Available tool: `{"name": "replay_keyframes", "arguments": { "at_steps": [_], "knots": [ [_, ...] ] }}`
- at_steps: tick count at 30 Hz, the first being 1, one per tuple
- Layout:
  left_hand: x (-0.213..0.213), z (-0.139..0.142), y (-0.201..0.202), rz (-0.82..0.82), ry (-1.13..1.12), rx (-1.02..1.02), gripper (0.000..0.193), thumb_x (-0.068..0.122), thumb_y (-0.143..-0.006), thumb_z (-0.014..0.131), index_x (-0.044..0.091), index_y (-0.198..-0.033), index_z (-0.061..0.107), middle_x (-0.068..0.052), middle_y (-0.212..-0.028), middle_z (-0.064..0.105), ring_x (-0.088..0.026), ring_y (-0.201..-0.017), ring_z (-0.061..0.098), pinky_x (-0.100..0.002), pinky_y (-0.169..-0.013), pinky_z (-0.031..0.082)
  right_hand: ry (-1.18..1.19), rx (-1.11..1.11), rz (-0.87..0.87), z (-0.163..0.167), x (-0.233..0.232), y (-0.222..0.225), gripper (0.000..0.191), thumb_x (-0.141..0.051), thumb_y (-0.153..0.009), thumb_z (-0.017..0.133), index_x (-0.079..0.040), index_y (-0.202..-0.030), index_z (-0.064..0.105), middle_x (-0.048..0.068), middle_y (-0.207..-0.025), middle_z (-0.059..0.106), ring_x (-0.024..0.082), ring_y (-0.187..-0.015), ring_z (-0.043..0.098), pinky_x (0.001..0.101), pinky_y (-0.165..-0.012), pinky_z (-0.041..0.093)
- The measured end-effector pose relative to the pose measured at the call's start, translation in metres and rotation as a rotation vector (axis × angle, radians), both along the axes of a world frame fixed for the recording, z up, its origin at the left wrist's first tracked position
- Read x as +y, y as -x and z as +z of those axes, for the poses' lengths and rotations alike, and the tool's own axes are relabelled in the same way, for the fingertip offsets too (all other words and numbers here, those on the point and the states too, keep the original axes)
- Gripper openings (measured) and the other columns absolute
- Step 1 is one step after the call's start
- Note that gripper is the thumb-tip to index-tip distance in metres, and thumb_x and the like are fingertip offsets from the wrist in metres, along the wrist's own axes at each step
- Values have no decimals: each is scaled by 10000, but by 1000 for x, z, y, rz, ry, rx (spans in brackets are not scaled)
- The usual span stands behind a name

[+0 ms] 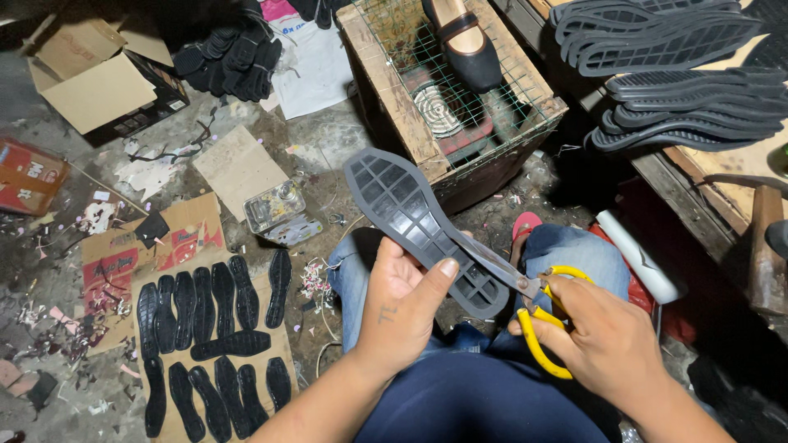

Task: The person trims the edges of black rubber shoe soles using yellow-handled shears. They hold each sole in one hand, cut along the perimeter, and place the trimmed soles on a nearby wooden surface.

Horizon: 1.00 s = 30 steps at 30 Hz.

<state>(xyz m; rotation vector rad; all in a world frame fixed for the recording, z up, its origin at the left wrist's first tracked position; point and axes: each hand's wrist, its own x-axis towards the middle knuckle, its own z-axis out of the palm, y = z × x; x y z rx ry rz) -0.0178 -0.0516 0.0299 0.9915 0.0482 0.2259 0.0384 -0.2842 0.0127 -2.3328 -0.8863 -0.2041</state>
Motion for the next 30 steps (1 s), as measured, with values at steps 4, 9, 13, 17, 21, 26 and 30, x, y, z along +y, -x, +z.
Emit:
{"name": "replay_keyframes", "arguments": {
  "at_steps": [4,9,13,17,21,26,30],
  "knots": [
    [-2,-4,1,20,-7,-13,419,58,-1010,644,3,-1377,451,-166,-1292,652,-233,-1236,625,-411,-1146,470,-2,72,2,2,0,0,461,-214,-699,817,-18,-1098,694,138,-903,740,290,-750,735,348,-647,576],
    [-2,-4,-1,35,-13,-5,387,23,-1013,612,-4,-1363,447,-187,-1291,652,-259,-1242,638,-435,-1145,481,-14,467,-105,-2,-2,2,294,-153,-792,751,-64,-1069,709,35,-811,824,187,-692,757,291,-618,609],
    [4,2,-3,96,-6,2,402,1,-1000,592,-7,-1363,420,-198,-1274,654,-295,-1218,660,-463,-1109,514,-68,276,-54,-4,-8,-6,456,-171,-770,754,-28,-1186,632,91,-902,759,241,-772,779,308,-670,584],
    [10,7,-4,152,-25,2,405,-6,-1007,575,-17,-1378,414,-196,-1286,647,-293,-1222,653,-454,-1105,515,52,82,-23,-5,-10,-6,530,-221,-680,816,-20,-1136,636,145,-942,706,315,-772,704,366,-666,551],
    [11,8,-4,165,-35,22,397,-11,-1006,562,-15,-1374,413,-194,-1289,643,-290,-1224,652,-457,-1095,515,22,108,-19,-6,-9,-3,505,-235,-668,842,-23,-1088,659,143,-925,717,304,-735,709,362,-637,559],
    [11,5,-3,170,-40,16,391,-17,-1011,560,-21,-1373,413,-195,-1300,635,-296,-1238,646,-459,-1121,501,9,106,-12,-6,-9,-2,509,-218,-672,841,-18,-1111,677,144,-931,727,284,-734,730,346,-636,576],
    [9,3,-3,186,-23,22,395,-16,-1008,558,-15,-1374,409,-197,-1301,634,-303,-1242,644,-461,-1124,500,25,65,-10,-6,-8,-1,530,-234,-659,851,-19,-1112,683,152,-942,730,299,-742,727,356,-635,576]
  ]
}}
